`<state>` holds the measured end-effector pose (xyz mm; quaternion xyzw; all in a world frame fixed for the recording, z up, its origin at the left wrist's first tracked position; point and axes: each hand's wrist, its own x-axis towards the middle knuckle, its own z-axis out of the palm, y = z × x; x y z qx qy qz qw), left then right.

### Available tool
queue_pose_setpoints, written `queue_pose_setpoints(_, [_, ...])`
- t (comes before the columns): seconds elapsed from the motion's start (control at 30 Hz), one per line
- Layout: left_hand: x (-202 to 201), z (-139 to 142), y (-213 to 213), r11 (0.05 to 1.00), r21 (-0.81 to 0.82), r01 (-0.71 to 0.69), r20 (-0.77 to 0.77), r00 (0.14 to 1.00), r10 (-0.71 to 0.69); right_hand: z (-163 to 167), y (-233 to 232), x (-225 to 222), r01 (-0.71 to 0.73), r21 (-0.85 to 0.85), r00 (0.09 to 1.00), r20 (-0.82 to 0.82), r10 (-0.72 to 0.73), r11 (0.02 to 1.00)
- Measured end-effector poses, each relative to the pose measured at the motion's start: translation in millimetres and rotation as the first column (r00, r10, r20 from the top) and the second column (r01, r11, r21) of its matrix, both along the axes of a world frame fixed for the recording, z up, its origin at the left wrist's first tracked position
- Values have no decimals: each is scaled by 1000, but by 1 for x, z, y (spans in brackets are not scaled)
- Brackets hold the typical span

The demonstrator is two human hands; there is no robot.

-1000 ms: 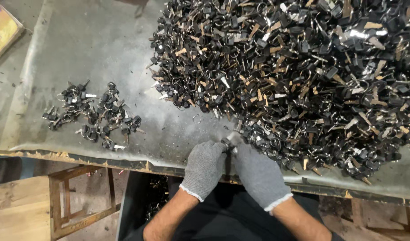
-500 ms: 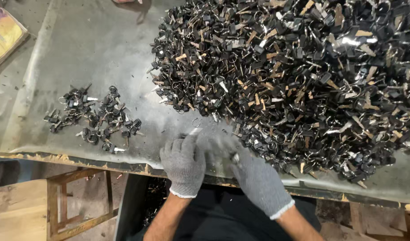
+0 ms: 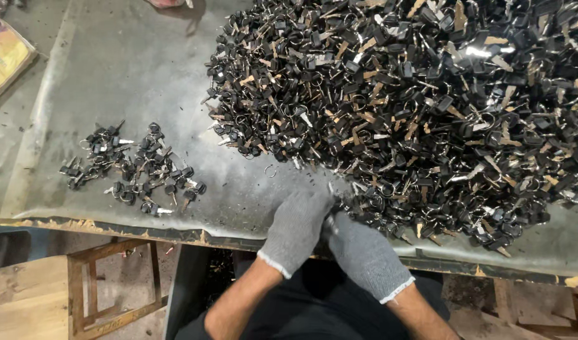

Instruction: The person, wearing gray work gloves, picks keys one at a time from a large pile of keys on a worn metal table and places selected keys onto a separate sorted group on the left side of the table, repeating this sorting motion throughout the episode.

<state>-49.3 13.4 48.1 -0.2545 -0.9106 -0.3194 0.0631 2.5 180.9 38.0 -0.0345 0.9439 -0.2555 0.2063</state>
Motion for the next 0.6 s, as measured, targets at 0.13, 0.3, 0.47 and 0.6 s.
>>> queue_pose_setpoints(0.13, [4,-7,-14,975,-191,-117,-77,992,104,2,-5,0,95,-38,968,-231,-101,995])
queue_pose_setpoints(0.3, [7,-6,-17,952,-209,-223,-146,970,195,9,-7,3,-50,106,993,-102,61,993])
queue_pose_setpoints(0.47, [2,7,-3,943,-320,-87,-149,988,40,12,-7,0,-77,-30,966,-250,67,997])
queue_pose_setpoints(0.6, [-5,24,-6,958,-282,-54,301,943,142,11,-3,0,44,-22,999,-9,-45,999])
